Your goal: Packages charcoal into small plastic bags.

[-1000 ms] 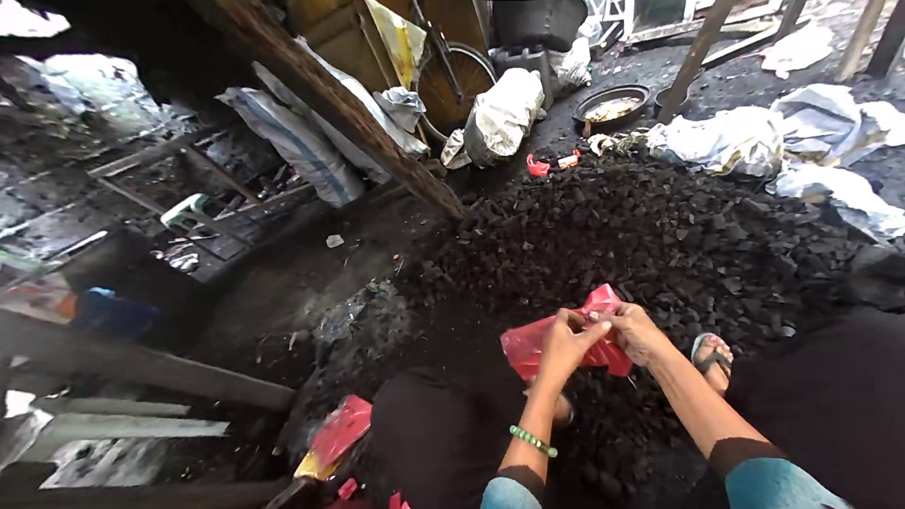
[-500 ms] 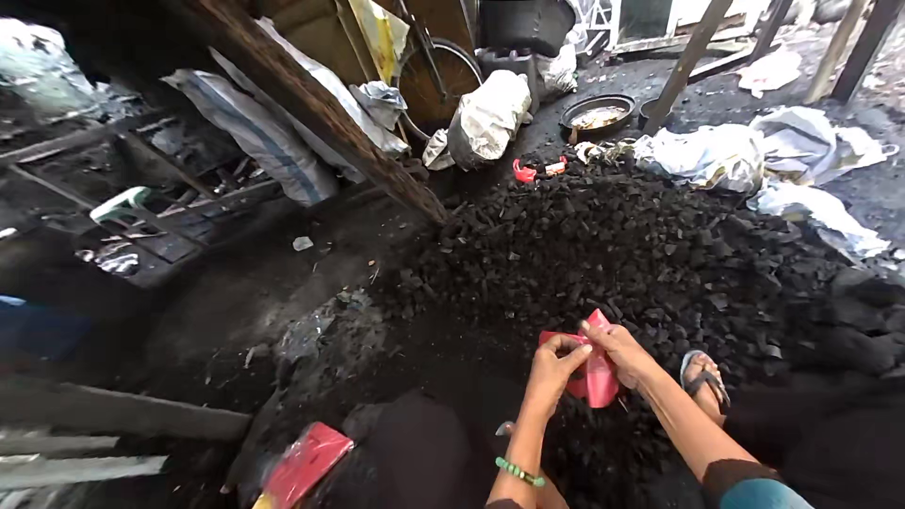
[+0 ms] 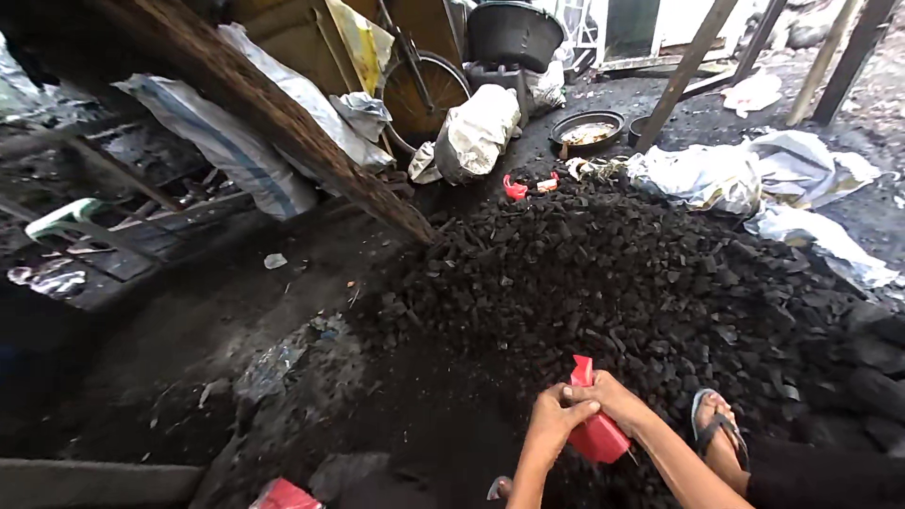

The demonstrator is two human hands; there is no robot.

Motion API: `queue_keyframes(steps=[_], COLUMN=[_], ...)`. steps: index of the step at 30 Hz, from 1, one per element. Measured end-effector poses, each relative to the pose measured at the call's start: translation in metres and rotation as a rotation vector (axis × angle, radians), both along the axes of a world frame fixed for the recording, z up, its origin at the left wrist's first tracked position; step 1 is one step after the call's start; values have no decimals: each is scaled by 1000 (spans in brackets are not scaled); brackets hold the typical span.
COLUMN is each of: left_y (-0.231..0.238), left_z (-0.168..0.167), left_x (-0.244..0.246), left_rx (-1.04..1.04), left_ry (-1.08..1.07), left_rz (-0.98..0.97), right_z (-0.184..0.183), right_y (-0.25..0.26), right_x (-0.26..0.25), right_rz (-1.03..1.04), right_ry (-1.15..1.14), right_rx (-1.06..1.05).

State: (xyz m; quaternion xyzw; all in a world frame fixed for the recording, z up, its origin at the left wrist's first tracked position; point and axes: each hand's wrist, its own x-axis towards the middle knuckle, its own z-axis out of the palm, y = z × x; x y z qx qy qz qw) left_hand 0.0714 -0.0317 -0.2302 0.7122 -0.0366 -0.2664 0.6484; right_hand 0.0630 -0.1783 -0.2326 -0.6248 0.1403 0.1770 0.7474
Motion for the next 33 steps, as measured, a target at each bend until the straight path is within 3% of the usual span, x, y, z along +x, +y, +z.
queue_keyframes(steps=[4, 6, 9, 11, 13, 14, 16, 18, 20, 22, 23, 25, 27, 29, 31, 33], left_y=[18, 33, 57, 60, 48, 41, 21, 9, 8, 15, 19, 20, 18, 12, 0, -19], left_z=[12, 16, 23, 27, 25, 22, 17, 17, 15, -2, -11, -26, -48, -67, -72, -79], left_x=[16, 24, 37, 49, 57, 61, 67, 79, 104, 132, 148, 179, 212, 248, 274, 297], left_rx=[-321, -569, -868, -967, -847, -713, -446, -146, 394, 876, 963, 877, 550, 285, 181, 165], left_ry=[163, 287, 317, 329, 268, 201, 88, -51, -210, -233, -227, -298, -370, -277, -89, -53], left_rz=[211, 349, 524, 630, 630, 537, 222, -233, -517, -521, -449, -178, 242, 561, 597, 474], right_z=[6, 6, 4, -11, -21, -21, -16, -9, 2, 12, 14, 16, 18, 18, 18, 20], right_y=[-10, -26, -54, -68, -67, -62, -52, -50, -68, -98, -110, -125, -136, -158, -189, -215], right_x=[20, 29, 42, 45, 44, 44, 48, 59, 79, 101, 113, 138, 170, 210, 251, 290], right_rz=[8, 48, 78, 66, 87, 128, 217, 260, 235, 165, 129, 103, 70, -61, -250, -394], right_ry=[-152, -275, -217, -181, -189, -189, -227, -328, -372, -336, -342, -362, -372, -457, -554, -570], right_rx=[-85, -324, -700, -839, -865, -809, -664, -662, -778, -776, -717, -503, -382, -566, -769, -849])
